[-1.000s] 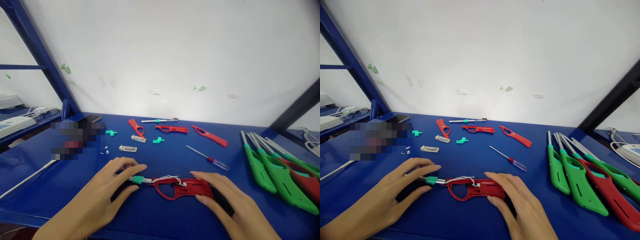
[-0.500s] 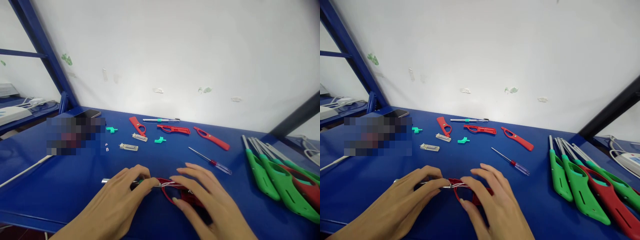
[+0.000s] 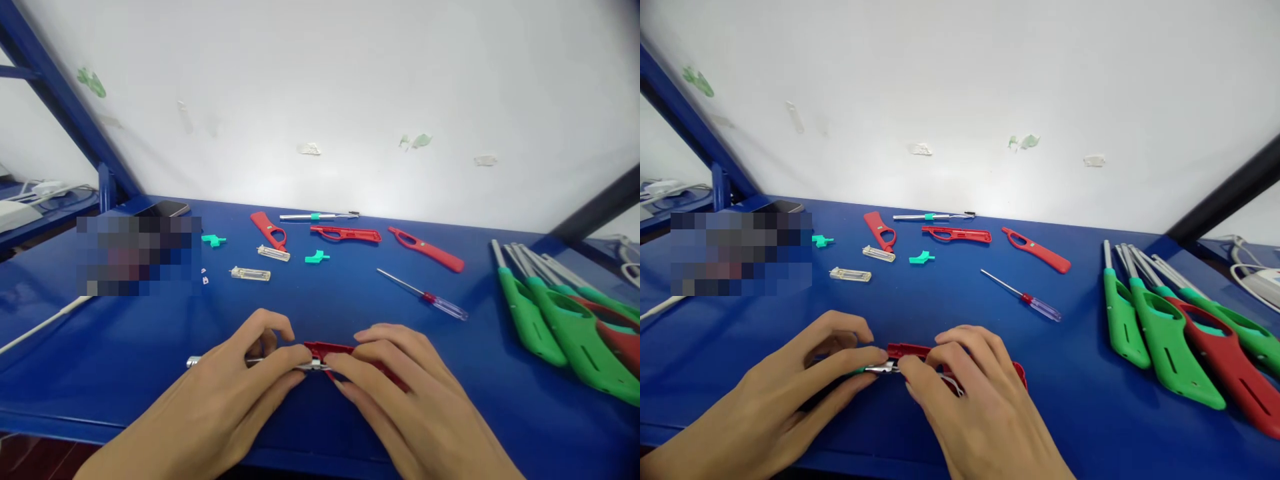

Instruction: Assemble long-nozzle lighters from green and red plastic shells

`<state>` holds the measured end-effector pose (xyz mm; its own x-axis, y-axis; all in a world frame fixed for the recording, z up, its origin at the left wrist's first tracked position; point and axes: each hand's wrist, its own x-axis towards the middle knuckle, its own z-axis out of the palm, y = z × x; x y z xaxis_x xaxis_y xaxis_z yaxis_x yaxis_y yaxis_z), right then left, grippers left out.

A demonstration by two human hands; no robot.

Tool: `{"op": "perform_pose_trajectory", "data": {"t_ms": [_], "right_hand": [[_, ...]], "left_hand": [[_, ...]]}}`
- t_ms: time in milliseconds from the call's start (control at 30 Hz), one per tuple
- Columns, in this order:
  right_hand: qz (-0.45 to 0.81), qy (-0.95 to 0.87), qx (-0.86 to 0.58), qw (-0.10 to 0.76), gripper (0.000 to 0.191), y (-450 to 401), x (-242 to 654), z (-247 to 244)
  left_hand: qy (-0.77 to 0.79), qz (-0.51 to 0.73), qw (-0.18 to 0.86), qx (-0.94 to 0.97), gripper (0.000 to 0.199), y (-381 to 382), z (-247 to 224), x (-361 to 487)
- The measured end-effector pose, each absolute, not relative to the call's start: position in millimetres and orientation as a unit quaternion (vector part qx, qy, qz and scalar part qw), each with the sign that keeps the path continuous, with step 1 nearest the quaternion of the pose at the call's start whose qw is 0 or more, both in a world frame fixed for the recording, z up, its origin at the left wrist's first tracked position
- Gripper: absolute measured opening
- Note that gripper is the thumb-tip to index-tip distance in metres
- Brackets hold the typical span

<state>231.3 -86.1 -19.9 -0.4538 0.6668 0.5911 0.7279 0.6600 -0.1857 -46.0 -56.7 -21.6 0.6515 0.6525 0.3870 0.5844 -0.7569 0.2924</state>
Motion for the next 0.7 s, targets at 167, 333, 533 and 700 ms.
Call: {"op": "perform_pose_trajectory", "data": {"t_ms": [167, 333, 533, 700], "right_hand": [[-0.040, -0.846, -0.408, 0.342, 0.026, -87, 231, -12], [-0.050, -0.848, -0.404, 0.339, 0.034, -88, 232, -4], [-0.031, -0.864, -0.392, 0.315, 0.032, -91, 233, -9], [-0.012, -0.860, -0.400, 0.316, 0.035, -93, 231, -12]], "left_hand": [[0.332, 0.257, 0.013, 0.908, 0.033, -68, -30, -43], [0.325, 0.259, 0.032, 0.909, 0.030, -71, -26, -39], [0.305, 0.255, 0.044, 0.917, 0.031, -66, -21, -38], [0.294, 0.250, 0.032, 0.922, 0.031, -65, -20, -39]]}}
